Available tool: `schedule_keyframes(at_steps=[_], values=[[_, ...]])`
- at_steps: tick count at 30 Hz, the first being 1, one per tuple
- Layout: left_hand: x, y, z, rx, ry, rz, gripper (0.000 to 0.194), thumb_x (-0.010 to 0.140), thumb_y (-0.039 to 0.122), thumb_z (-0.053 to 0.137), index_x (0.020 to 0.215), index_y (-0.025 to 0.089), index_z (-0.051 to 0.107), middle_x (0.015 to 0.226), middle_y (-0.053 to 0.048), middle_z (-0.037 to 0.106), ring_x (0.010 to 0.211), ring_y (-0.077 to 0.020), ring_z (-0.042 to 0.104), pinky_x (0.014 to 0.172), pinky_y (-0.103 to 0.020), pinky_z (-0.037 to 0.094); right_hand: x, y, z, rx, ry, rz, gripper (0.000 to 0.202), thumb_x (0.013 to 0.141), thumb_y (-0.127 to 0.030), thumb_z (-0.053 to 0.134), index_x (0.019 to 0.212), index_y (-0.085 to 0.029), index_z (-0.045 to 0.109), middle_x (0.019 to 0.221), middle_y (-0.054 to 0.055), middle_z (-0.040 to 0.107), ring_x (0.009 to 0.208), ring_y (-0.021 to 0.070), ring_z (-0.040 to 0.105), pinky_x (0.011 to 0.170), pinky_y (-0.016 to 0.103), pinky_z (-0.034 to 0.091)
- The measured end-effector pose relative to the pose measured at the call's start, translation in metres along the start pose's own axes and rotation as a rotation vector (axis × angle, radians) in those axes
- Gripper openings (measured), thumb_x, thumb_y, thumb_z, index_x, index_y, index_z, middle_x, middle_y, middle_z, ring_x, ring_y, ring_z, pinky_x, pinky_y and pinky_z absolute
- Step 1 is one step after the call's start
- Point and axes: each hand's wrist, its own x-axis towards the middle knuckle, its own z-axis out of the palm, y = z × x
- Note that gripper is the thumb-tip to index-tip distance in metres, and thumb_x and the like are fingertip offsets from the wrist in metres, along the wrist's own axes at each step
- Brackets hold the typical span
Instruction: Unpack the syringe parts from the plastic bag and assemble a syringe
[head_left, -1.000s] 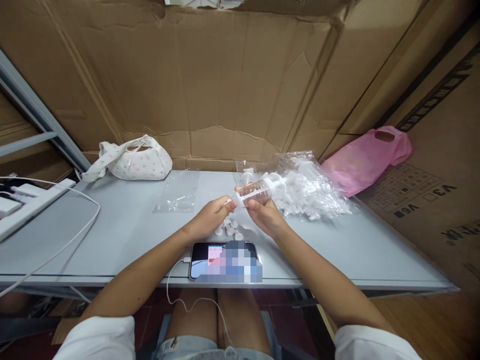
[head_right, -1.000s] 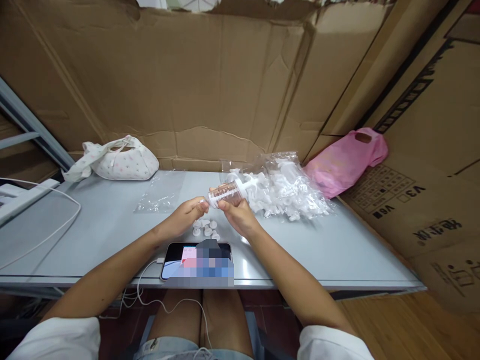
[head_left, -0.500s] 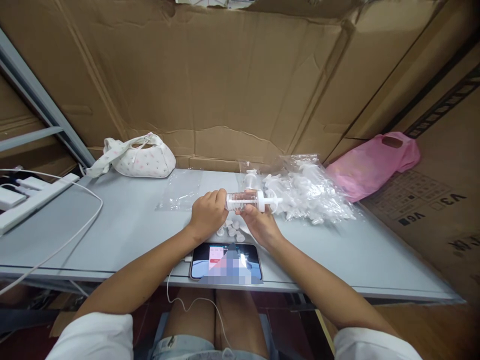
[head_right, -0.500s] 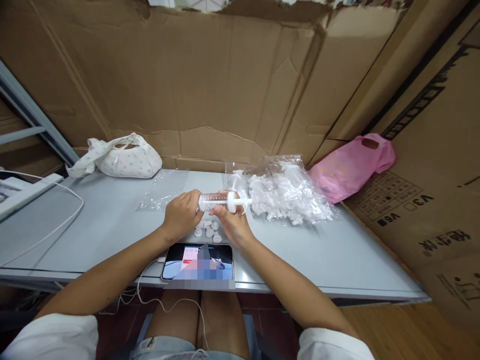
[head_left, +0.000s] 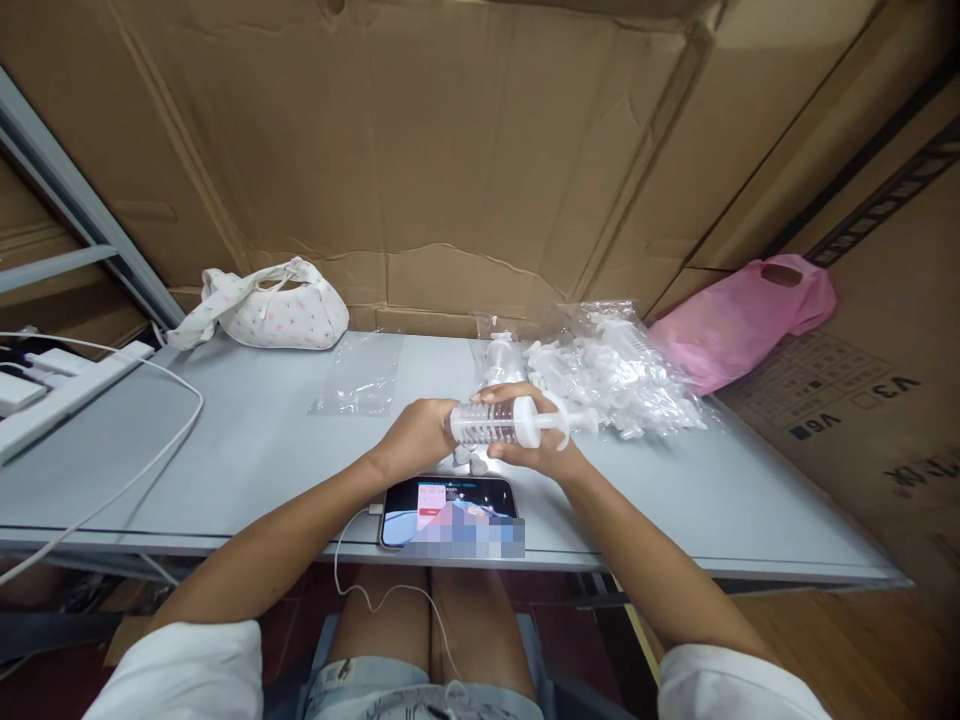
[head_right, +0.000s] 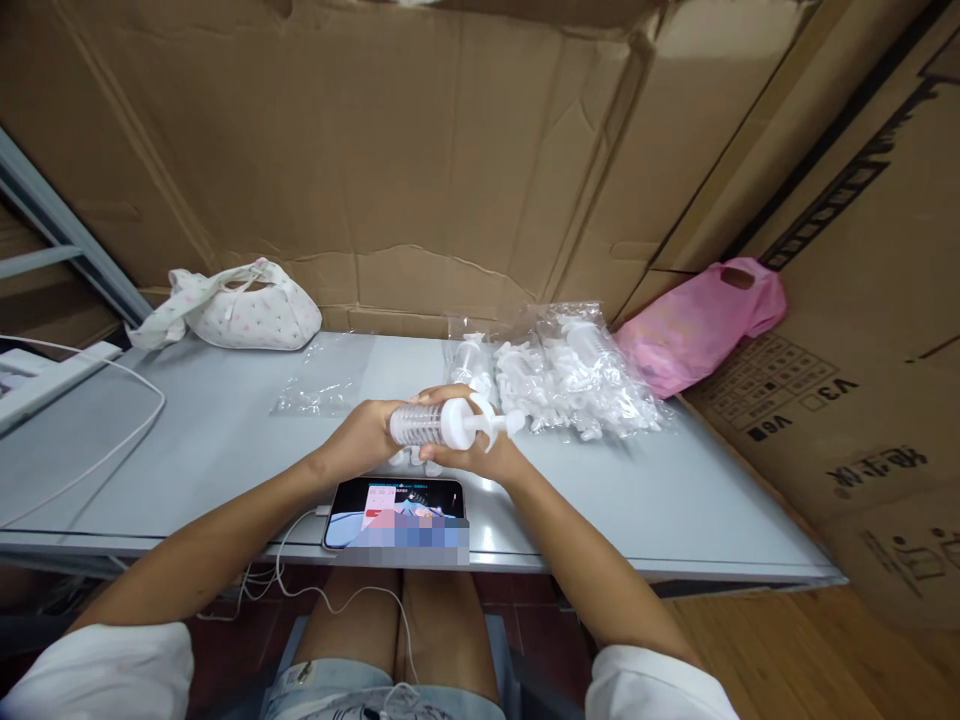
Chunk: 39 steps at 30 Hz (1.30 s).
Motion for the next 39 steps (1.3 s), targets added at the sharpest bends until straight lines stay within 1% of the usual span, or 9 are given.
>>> schedule_keyframes(at_steps=[4, 7, 10, 14, 19, 25, 27, 33, 39], values=[[0.002, -0.001, 0.000, -0.304, -0.285, 0.010, 0.024, 0.076, 0.037, 0.065, 0.071, 0.016, 0.056, 0.064, 0.002, 0.054, 0.059, -0.0115, 0.049, 0.057, -0.024, 0.037, 0.005, 0.003, -0.012, 0.097, -0.112, 0.087, 0.047, 0.061, -0.038, 0.085, 0.100, -0.025, 0.061, 0.103, 0.007, 0.069, 0.100, 0.0244, 0.064, 0.082, 0.040, 0.053], [0.006, -0.005, 0.000, -0.207, -0.012, 0.006, 0.026, 0.077, 0.039, 0.066, 0.090, 0.018, 0.057, 0.070, 0.003, 0.058, 0.060, -0.0119, 0.051, 0.056, -0.024, 0.038, 0.006, 0.009, -0.012, 0.098, 0.069, 0.169, 0.044, 0.065, -0.036, 0.083, 0.102, -0.026, 0.061, 0.108, 0.006, 0.068, 0.095, 0.0214, 0.064, 0.079, 0.037, 0.052], [0.009, -0.013, -0.002, 0.063, 0.307, 0.136, 0.028, 0.084, 0.036, 0.061, 0.107, 0.021, 0.054, 0.081, 0.001, 0.062, 0.064, -0.0129, 0.055, 0.061, -0.025, 0.040, 0.007, 0.012, -0.008, 0.177, 0.234, 0.223, 0.041, 0.068, -0.037, 0.081, 0.100, -0.027, 0.059, 0.104, 0.004, 0.069, 0.067, 0.0136, 0.059, 0.059, 0.029, 0.047], [0.010, -0.023, -0.005, 0.414, 0.485, 0.384, 0.026, 0.093, 0.042, 0.048, 0.102, 0.020, 0.058, 0.085, -0.004, 0.064, 0.073, -0.0163, 0.057, 0.065, -0.027, 0.040, 0.009, 0.009, 0.000, 0.331, 0.328, 0.303, 0.041, 0.064, -0.039, 0.082, 0.095, -0.026, 0.057, 0.087, 0.001, 0.070, 0.050, 0.0099, 0.050, 0.046, 0.026, 0.037], [0.005, -0.017, -0.011, 0.421, 0.405, 0.383, 0.037, 0.094, 0.049, 0.040, 0.089, 0.018, 0.060, 0.079, -0.005, 0.063, 0.073, -0.0188, 0.053, 0.063, -0.029, 0.037, 0.010, 0.003, 0.005, 0.408, 0.329, 0.365, 0.041, 0.061, -0.042, 0.082, 0.088, -0.025, 0.056, 0.077, -0.002, 0.068, 0.047, 0.0086, 0.048, 0.044, 0.024, 0.035], [0.009, -0.012, -0.012, -0.416, -0.018, 0.061, 0.056, 0.090, 0.066, 0.026, 0.062, 0.020, 0.042, 0.048, 0.004, 0.034, 0.046, -0.0104, 0.030, 0.050, -0.026, 0.028, 0.012, -0.005, 0.005, 0.323, 0.292, 0.347, 0.050, 0.056, -0.047, 0.084, 0.094, -0.028, 0.055, 0.093, 0.002, 0.071, 0.052, 0.0108, 0.050, 0.047, 0.027, 0.037], [0.011, -0.014, -0.012, -0.528, -0.068, 0.013, 0.057, 0.089, 0.067, 0.027, 0.062, 0.019, 0.043, 0.045, 0.005, 0.032, 0.043, -0.0096, 0.027, 0.049, -0.026, 0.027, 0.012, -0.005, 0.006, 0.298, 0.286, 0.335, 0.049, 0.057, -0.048, 0.083, 0.092, -0.028, 0.055, 0.096, 0.002, 0.071, 0.054, 0.0112, 0.051, 0.049, 0.028, 0.039], [0.008, -0.014, -0.010, -0.202, 0.324, 0.121, 0.031, 0.088, 0.050, 0.050, 0.097, 0.021, 0.053, 0.083, 0.001, 0.059, 0.065, -0.0115, 0.051, 0.063, -0.025, 0.039, 0.011, -0.001, 0.005, 0.280, 0.319, 0.305, 0.048, 0.063, -0.044, 0.082, 0.101, -0.029, 0.057, 0.093, 0.000, 0.071, 0.055, 0.0113, 0.051, 0.056, 0.030, 0.044], [0.004, -0.010, -0.014, 0.154, 0.349, 0.196, 0.022, 0.089, 0.040, 0.049, 0.096, 0.020, 0.056, 0.091, -0.002, 0.062, 0.077, -0.0160, 0.054, 0.071, -0.029, 0.038, 0.011, 0.002, 0.004, 0.348, 0.340, 0.346, 0.047, 0.065, -0.043, 0.080, 0.103, -0.028, 0.056, 0.090, 0.001, 0.070, 0.055, 0.0114, 0.053, 0.051, 0.028, 0.041]])
